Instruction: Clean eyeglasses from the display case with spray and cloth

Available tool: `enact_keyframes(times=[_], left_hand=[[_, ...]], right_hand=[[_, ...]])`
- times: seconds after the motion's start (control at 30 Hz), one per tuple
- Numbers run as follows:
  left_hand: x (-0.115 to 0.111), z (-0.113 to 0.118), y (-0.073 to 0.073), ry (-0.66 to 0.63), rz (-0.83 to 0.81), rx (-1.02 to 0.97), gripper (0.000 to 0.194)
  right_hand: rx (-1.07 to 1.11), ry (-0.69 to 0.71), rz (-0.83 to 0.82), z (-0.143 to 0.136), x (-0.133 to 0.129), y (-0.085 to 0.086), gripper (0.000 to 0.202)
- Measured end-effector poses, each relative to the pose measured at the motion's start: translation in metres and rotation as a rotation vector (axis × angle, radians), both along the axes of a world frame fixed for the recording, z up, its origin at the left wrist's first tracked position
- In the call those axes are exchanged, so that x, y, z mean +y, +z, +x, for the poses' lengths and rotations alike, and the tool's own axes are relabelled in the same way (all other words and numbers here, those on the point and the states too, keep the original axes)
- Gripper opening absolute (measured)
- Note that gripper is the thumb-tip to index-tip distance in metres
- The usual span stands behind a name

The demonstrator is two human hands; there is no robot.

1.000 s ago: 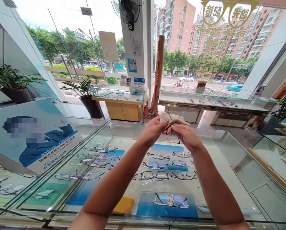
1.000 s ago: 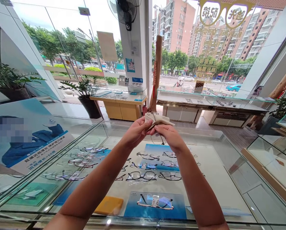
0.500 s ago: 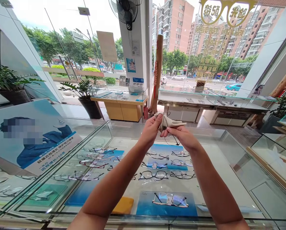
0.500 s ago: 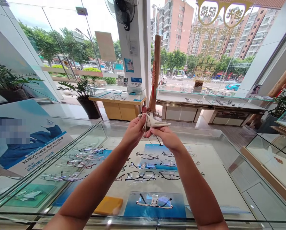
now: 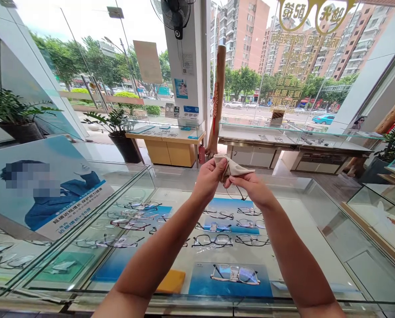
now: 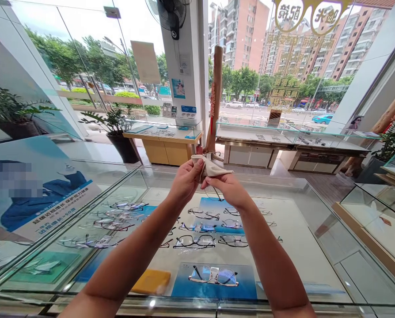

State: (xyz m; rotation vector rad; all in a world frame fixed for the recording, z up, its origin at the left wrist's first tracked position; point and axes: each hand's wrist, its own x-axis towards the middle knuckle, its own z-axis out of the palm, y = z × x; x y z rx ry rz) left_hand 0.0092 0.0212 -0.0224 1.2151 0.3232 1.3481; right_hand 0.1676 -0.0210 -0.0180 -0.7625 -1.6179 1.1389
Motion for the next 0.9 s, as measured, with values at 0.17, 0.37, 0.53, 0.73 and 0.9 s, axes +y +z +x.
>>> enact_keyframes(times=[0.17, 0.37, 0.53, 0.73, 0.9], left_hand=[[0.005, -0.006, 0.005, -0.07, -0.005, -0.037, 0.051], [0.001, -0.012, 0.009, -0.301, -0.001, 0.067, 0.045], [0.001, -0.002, 0.001, -0.162, -0.023, 0.005, 0.048], [0.01, -0.01, 0.004, -0.212, -0.048, 0.01, 0.048], [0.008, -0.017, 0.007, -0.33, -0.017, 0.076, 0.048]], right_hand=[[0.026, -0.044, -0.007, 0.004, 0.001, 0.001, 0.029], [0.092, -0.111, -0.049, 0.011, 0.003, 0.003, 0.032], [0.053, -0.041, -0.021, 0.001, 0.003, -0.002, 0.036], [0.052, -0.062, 0.001, 0.001, 0.003, -0.003, 0.035], [0.073, -0.081, -0.021, 0.01, 0.005, -0.003, 0.036]])
